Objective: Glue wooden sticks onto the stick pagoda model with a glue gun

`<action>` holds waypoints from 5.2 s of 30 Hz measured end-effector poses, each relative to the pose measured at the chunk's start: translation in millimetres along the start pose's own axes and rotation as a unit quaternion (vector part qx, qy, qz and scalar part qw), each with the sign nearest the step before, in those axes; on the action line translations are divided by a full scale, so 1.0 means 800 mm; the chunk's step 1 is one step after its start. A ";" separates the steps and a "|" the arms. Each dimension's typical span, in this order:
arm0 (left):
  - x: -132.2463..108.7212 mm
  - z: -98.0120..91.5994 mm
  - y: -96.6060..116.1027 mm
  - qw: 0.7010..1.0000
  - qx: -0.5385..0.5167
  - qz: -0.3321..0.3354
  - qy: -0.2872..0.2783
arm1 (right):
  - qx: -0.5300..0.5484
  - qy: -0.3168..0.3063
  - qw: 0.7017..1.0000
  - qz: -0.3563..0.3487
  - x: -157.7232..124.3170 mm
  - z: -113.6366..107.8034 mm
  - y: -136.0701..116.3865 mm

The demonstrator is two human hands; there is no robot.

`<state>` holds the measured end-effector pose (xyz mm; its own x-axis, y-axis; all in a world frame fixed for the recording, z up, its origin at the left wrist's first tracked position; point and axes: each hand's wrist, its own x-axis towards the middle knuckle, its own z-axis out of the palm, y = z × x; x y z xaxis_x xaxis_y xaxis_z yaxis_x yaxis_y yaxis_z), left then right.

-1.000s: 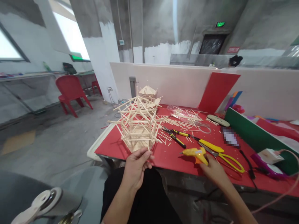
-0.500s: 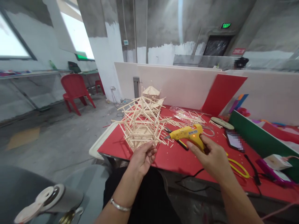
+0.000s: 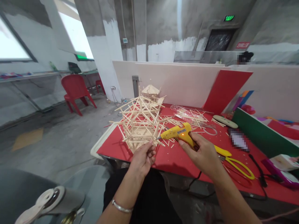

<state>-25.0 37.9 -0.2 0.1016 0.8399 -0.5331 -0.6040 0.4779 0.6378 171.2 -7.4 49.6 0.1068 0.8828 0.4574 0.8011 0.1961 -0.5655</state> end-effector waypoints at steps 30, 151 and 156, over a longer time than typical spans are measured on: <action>0.008 -0.006 0.002 0.999 0.020 -0.006 -0.039 | -0.065 0.007 0.997 -0.049 0.010 0.011 -0.002; 0.007 -0.015 0.011 0.996 0.020 -0.024 -0.082 | -0.319 0.092 0.929 -0.166 0.010 0.029 -0.018; 0.011 -0.017 0.013 0.995 0.029 -0.033 -0.089 | -0.305 0.091 0.932 -0.172 0.010 0.026 -0.019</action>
<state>-41.4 46.6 -6.0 0.2816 0.8356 -0.4717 -0.5451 0.5438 0.6380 147.7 5.3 47.4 -0.1638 0.7147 0.6800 0.9865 0.1248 0.1064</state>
